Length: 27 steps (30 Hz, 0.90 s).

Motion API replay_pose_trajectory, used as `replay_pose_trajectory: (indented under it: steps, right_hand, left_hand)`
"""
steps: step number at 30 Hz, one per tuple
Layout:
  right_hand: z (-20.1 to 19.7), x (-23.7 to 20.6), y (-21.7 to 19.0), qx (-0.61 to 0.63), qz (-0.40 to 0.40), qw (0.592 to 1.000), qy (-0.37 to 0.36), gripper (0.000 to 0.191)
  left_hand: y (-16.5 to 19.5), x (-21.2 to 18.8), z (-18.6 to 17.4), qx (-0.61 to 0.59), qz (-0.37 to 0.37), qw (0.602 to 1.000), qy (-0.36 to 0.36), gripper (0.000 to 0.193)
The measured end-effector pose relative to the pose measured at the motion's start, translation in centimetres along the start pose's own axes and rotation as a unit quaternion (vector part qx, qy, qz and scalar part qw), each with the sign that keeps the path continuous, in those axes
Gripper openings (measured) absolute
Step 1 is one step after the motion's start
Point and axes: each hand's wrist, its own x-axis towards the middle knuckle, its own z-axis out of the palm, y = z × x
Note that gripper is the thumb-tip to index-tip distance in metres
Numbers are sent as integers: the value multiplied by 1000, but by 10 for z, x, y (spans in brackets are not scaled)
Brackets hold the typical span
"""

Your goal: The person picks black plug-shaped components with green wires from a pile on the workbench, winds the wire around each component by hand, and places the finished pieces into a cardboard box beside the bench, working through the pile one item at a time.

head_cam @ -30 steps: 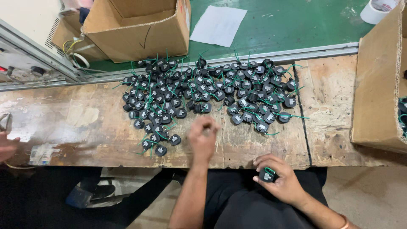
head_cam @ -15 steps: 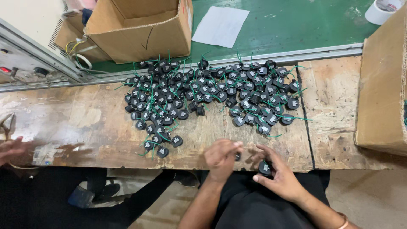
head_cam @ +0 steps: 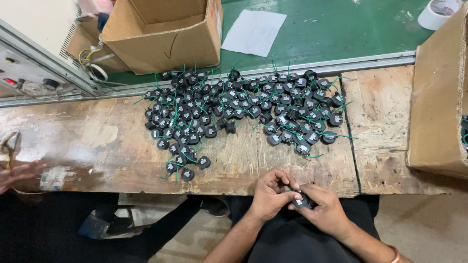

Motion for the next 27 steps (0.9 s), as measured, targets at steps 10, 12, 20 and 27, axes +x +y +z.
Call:
replay_pose_trajectory:
  steps: [10,12,20,27]
  right_hand:
    - [-6,8,-15,-35,-13,992,117,40]
    - [-7,8,-11,-38,-14,991,126,40]
    - [-5,0,8,192,138,971,28,54]
    - [0,-1,18,306,182,934,-25,22]
  left_hand:
    - [-10,18,23,-26,-61,997,49,38]
    - [0,23,29,114,86,989,41,37]
    - [89,98,-80,699,283,601,266,33]
    - [76,91,-109,672,280,637,254,27]
